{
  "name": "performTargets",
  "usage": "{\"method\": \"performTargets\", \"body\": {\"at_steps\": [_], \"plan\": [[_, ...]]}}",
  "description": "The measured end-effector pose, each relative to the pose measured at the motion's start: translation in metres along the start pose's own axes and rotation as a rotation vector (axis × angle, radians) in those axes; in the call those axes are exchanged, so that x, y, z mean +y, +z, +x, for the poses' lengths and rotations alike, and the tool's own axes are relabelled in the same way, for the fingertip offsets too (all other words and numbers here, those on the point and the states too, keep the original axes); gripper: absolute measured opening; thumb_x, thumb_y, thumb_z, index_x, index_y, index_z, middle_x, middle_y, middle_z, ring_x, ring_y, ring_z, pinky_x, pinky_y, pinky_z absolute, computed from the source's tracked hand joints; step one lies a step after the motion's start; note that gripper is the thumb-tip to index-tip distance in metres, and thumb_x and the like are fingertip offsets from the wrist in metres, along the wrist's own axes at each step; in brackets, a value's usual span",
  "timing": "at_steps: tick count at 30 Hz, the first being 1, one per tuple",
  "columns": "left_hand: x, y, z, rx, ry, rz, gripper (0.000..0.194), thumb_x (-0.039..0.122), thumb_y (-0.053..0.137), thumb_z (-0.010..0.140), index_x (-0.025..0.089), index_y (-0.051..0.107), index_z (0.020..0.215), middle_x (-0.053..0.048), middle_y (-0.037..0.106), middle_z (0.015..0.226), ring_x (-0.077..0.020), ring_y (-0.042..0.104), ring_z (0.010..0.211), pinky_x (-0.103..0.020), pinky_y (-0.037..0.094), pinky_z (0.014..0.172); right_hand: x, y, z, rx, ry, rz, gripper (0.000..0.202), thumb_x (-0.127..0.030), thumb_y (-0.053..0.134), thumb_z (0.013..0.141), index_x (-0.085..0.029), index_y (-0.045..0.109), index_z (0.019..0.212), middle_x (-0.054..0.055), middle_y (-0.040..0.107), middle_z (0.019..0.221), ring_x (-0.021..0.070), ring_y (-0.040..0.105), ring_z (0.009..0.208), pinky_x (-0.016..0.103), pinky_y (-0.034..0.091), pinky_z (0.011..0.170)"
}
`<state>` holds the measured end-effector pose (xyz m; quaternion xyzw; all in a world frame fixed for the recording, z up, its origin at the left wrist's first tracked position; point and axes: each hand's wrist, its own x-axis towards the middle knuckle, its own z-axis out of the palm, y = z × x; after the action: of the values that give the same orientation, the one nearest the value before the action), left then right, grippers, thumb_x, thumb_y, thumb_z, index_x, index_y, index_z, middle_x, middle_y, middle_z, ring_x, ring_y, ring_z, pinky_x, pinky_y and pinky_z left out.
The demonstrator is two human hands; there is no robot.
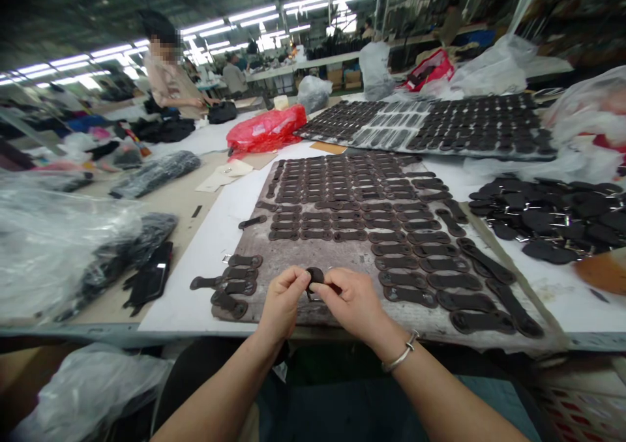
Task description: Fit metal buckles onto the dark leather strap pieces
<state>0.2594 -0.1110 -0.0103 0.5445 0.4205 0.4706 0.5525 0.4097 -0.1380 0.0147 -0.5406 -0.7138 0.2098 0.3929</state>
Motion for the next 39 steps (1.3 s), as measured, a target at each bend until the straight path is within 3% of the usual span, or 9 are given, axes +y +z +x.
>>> {"method": "performTargets", "body": {"at_steps": [4,7,11,17,25,30,33,35,39], "plan": [[0.006,-0.003,0.001,0.008,0.097,0.127,0.027,0.032,0.055,0.082,0.016,0.056,0.061,0.002,0.046,0.064,-0.0118,0.044,0.066,-0.023,0.035,0.065,0.004,-0.004,0.001,-0.108,0.088,0.094,0.018,-0.034,0.059,0.083,-0.018,0.065,0.076,-0.001,0.06,0.063,0.0128,0.055,0.058,0.022,0.041,0.054],[0.009,-0.002,0.002,-0.014,0.131,0.185,0.026,0.032,0.056,0.082,0.016,0.057,0.06,0.001,0.047,0.063,-0.0125,0.045,0.065,-0.024,0.035,0.064,0.007,-0.01,0.002,-0.054,0.119,0.146,0.023,-0.034,0.061,0.081,-0.019,0.067,0.098,0.001,0.067,0.075,0.0156,0.06,0.067,0.025,0.047,0.061],[0.008,0.001,0.0,-0.098,0.026,0.112,0.029,0.036,0.056,0.082,0.015,0.058,0.062,0.001,0.049,0.061,-0.0124,0.045,0.063,-0.024,0.036,0.062,0.008,-0.015,0.004,-0.008,0.098,0.126,0.017,-0.03,0.057,0.084,-0.02,0.07,0.081,0.002,0.068,0.076,0.017,0.061,0.071,0.027,0.047,0.066],[0.008,0.009,-0.005,-0.275,-0.093,-0.116,0.029,0.039,0.058,0.081,0.014,0.068,0.09,-0.006,0.066,0.081,-0.019,0.058,0.079,-0.029,0.043,0.077,0.01,-0.018,0.004,0.009,0.224,0.296,0.021,-0.033,0.055,0.084,-0.018,0.068,0.078,0.001,0.065,0.068,0.016,0.059,0.065,0.024,0.046,0.058],[0.005,0.009,-0.008,-0.171,-0.011,0.071,0.029,0.036,0.054,0.084,0.014,0.062,0.066,-0.001,0.057,0.065,-0.0139,0.05,0.066,-0.024,0.037,0.064,0.007,-0.017,0.004,-0.031,0.215,0.311,0.021,-0.033,0.055,0.084,-0.017,0.067,0.077,0.002,0.064,0.071,0.0166,0.059,0.07,0.025,0.047,0.064],[0.005,0.008,-0.008,-0.188,0.035,0.169,0.03,0.035,0.052,0.084,0.015,0.057,0.062,0.0,0.051,0.062,-0.0136,0.047,0.064,-0.024,0.036,0.063,0.008,-0.012,0.002,-0.062,0.2,0.344,0.025,-0.034,0.057,0.084,-0.018,0.065,0.101,0.004,0.068,0.087,0.0172,0.062,0.077,0.027,0.05,0.068],[0.007,0.01,-0.008,-0.229,0.068,0.213,0.029,0.034,0.052,0.084,0.015,0.059,0.064,0.0,0.05,0.062,-0.0139,0.047,0.064,-0.024,0.035,0.062,0.005,-0.013,0.003,-0.064,0.125,0.199,0.015,-0.028,0.058,0.084,-0.019,0.069,0.081,0.002,0.067,0.075,0.0157,0.061,0.072,0.026,0.047,0.067],[0.007,0.012,-0.008,-0.238,0.069,0.223,0.028,0.033,0.053,0.083,0.015,0.06,0.064,0.0,0.05,0.062,-0.0138,0.046,0.063,-0.024,0.035,0.061,0.003,-0.014,0.004,-0.051,0.075,0.133,0.02,-0.024,0.056,0.085,-0.019,0.067,0.069,0.0,0.064,0.067,0.0141,0.059,0.067,0.025,0.045,0.065],[0.004,0.013,-0.006,-0.3,-0.003,0.167,0.028,0.037,0.053,0.083,0.014,0.063,0.07,-0.001,0.054,0.064,-0.0152,0.048,0.066,-0.025,0.037,0.063,0.0,-0.017,0.005,0.004,0.065,0.099,0.021,-0.02,0.056,0.085,-0.018,0.064,0.065,-0.001,0.063,0.065,0.0126,0.057,0.064,0.023,0.043,0.063]]}}
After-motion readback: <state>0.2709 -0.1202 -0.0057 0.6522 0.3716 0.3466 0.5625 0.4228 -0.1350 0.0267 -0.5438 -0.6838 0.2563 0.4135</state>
